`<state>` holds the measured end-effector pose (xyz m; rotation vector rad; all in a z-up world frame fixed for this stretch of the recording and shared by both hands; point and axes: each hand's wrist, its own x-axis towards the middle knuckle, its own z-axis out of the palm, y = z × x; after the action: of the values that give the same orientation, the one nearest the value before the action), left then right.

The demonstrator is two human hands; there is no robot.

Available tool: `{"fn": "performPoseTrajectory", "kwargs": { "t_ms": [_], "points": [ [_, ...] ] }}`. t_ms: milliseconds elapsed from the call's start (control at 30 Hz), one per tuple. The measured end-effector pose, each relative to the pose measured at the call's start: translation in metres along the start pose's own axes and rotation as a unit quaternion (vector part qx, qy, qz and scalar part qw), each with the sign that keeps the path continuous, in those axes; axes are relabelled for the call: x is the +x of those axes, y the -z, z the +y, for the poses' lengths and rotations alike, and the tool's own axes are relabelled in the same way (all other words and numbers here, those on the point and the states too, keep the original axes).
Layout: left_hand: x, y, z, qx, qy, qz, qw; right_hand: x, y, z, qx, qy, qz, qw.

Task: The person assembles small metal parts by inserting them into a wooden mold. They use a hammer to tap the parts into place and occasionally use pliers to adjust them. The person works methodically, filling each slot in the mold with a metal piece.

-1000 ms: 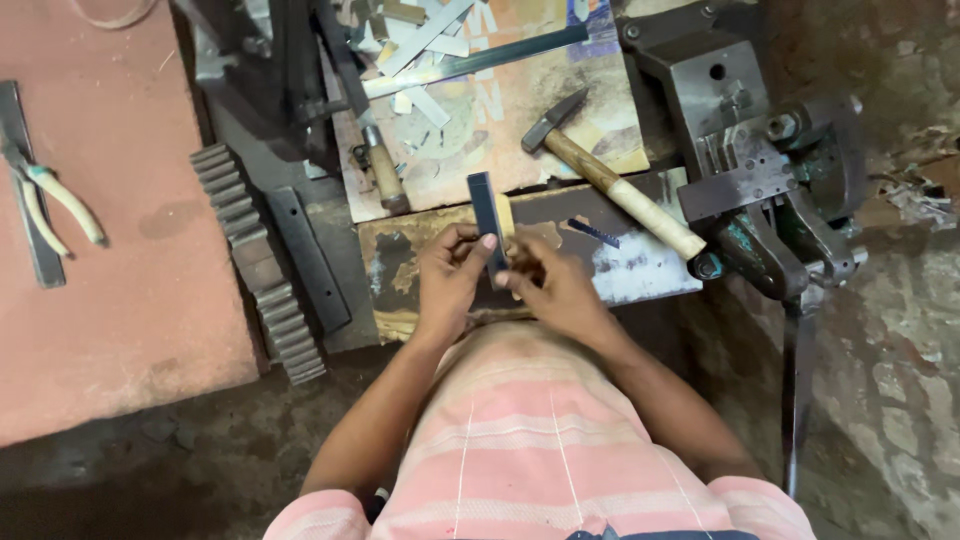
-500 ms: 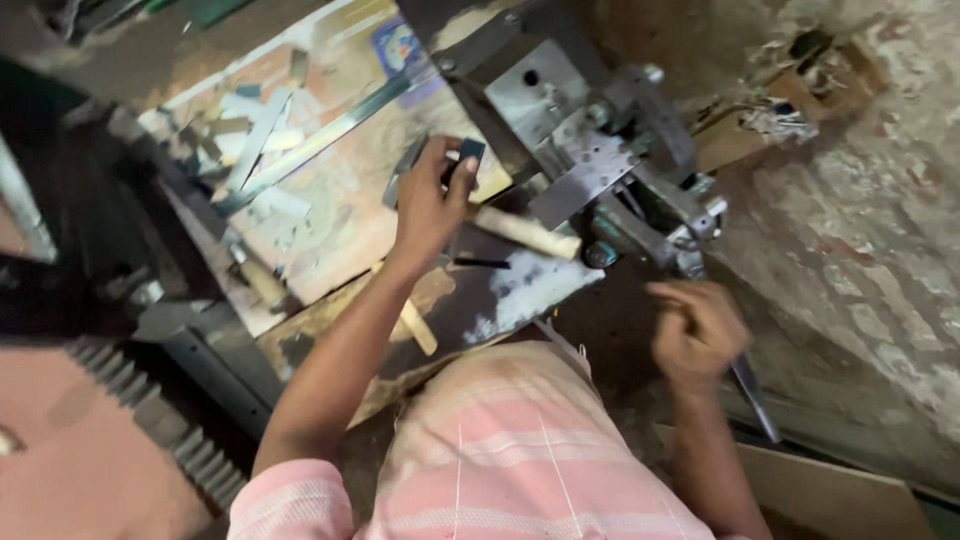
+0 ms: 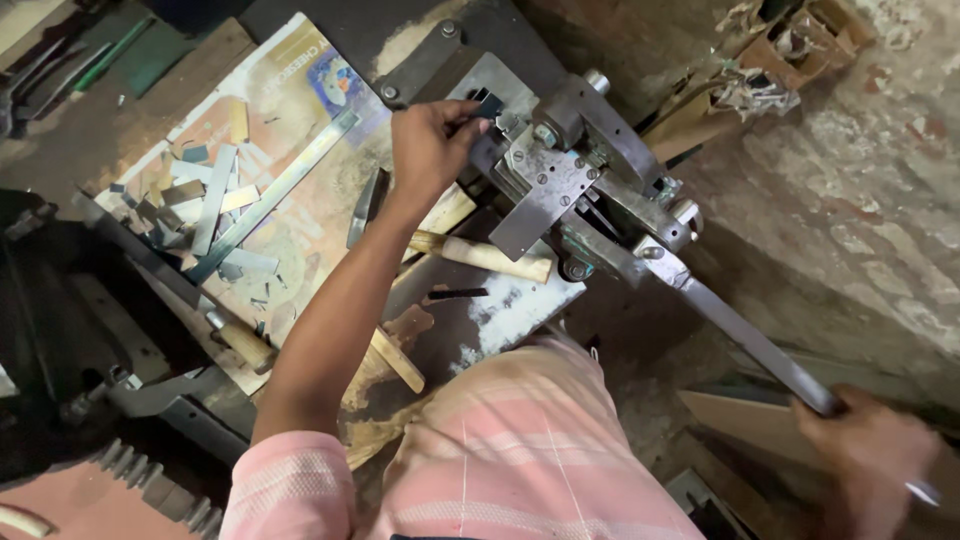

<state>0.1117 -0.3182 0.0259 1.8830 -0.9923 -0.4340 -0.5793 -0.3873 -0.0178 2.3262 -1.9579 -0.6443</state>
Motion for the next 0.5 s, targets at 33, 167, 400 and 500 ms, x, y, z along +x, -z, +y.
{"fn": "performPoseTrajectory", "kwargs": {
  "t_ms": [33,167,400,500],
  "points": [
    [-0.002,0.000,0.003,0.031,-0.005,0.003,0.999,-0.002,0.006,0.008,-0.010,-0.014,-0.008,1.000],
    [-0.008,-0.001,0.015,0.093,-0.045,0.018,0.994,0.010,0.031,0.036,-0.042,-0.032,-0.022,0.998],
    [-0.009,-0.006,0.016,0.166,-0.123,0.024,0.978,-0.005,0.001,0.008,-0.021,-0.025,0.010,0.999],
    [-0.011,-0.014,0.015,0.261,-0.159,0.018,0.952,0.003,-0.023,-0.032,0.000,-0.038,0.011,0.999]
  ]
}}
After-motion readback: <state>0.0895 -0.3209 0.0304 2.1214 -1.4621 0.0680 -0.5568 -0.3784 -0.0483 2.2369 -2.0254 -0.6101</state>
